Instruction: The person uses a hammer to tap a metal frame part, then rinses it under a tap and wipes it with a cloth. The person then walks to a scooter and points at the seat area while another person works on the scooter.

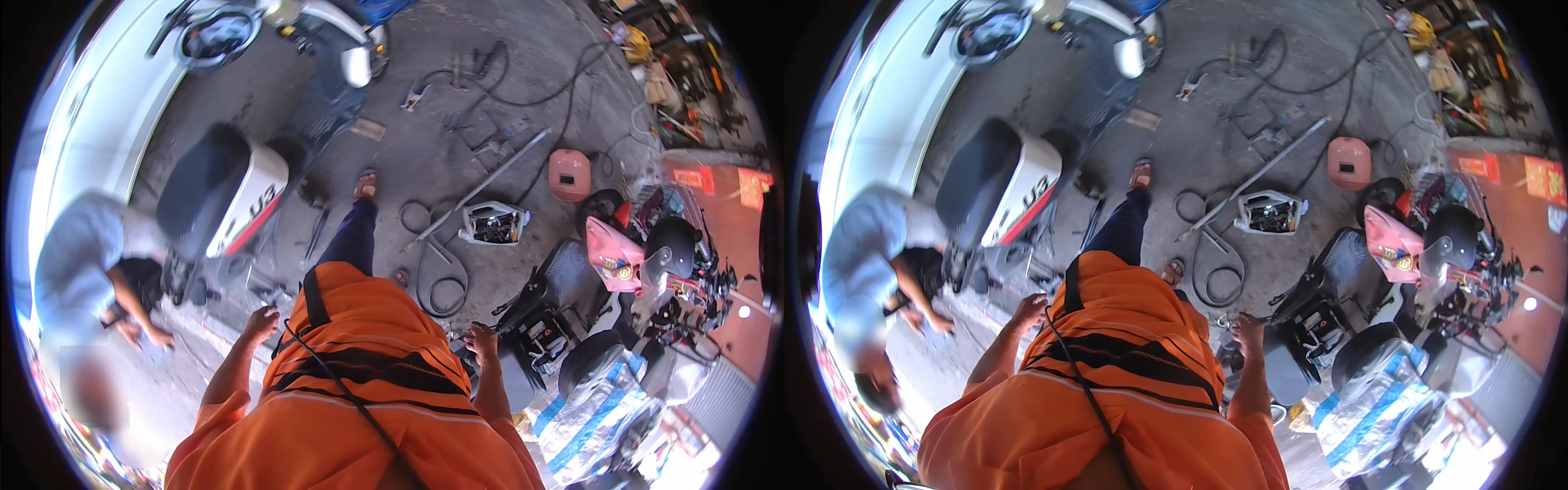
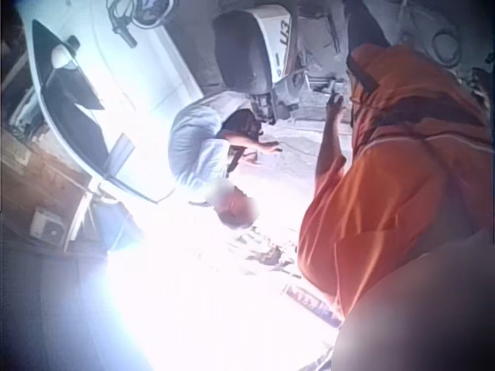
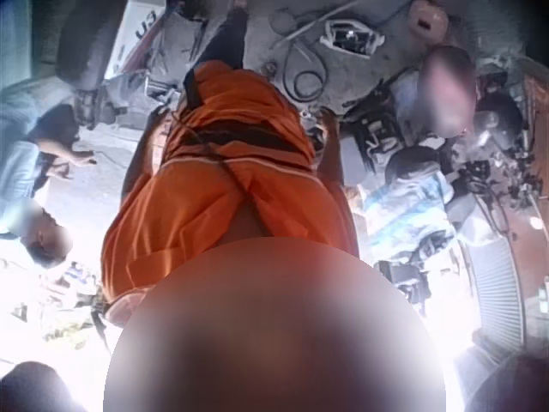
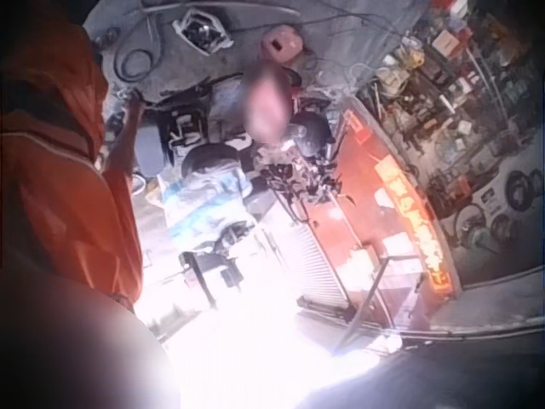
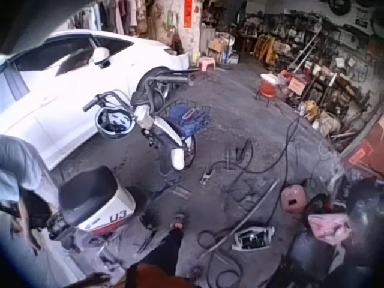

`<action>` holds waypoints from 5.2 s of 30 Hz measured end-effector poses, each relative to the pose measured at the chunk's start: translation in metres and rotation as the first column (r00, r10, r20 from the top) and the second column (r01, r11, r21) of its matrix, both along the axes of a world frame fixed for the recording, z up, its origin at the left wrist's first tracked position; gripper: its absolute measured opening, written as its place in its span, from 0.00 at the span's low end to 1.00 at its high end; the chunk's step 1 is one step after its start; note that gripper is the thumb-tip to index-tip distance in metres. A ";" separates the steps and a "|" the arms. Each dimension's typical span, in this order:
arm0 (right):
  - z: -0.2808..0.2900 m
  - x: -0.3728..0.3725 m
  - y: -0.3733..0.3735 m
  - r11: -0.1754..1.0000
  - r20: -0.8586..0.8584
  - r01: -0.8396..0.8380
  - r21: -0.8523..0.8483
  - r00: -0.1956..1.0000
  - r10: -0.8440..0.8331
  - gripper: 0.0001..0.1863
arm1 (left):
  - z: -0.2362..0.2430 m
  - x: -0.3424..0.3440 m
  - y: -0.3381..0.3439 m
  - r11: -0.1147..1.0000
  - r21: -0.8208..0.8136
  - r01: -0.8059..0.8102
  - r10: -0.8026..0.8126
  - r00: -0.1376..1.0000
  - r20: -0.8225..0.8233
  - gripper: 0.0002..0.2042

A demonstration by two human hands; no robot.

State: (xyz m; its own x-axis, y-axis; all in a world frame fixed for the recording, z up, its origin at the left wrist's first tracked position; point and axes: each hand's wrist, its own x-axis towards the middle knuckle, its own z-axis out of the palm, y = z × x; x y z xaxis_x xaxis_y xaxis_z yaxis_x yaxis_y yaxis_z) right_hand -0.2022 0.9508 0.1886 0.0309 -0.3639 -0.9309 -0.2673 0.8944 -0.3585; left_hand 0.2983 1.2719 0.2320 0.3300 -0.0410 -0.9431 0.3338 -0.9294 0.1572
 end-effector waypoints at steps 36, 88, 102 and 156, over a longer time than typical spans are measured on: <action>0.008 0.136 -0.513 0.905 -0.089 0.390 -0.169 0.909 -0.408 0.34 | -0.001 0.173 -0.790 0.976 -0.077 0.201 -0.201 0.979 0.016 0.16; 0.128 -0.319 -1.313 0.362 0.077 0.585 -0.726 0.591 -0.803 0.27 | -0.101 -0.056 -1.664 0.581 0.028 0.813 -0.733 0.508 0.453 0.33; -0.012 -0.466 -1.568 0.910 -0.682 -0.413 -0.033 0.675 0.282 0.25 | 0.059 -0.423 -2.191 0.354 -0.580 0.734 -0.803 0.556 0.214 0.28; 0.604 -1.235 -2.379 0.273 -0.222 -0.430 -0.861 -0.165 -0.961 0.31 | 0.124 -0.662 -2.580 0.581 -0.037 0.813 -0.761 0.559 0.328 0.24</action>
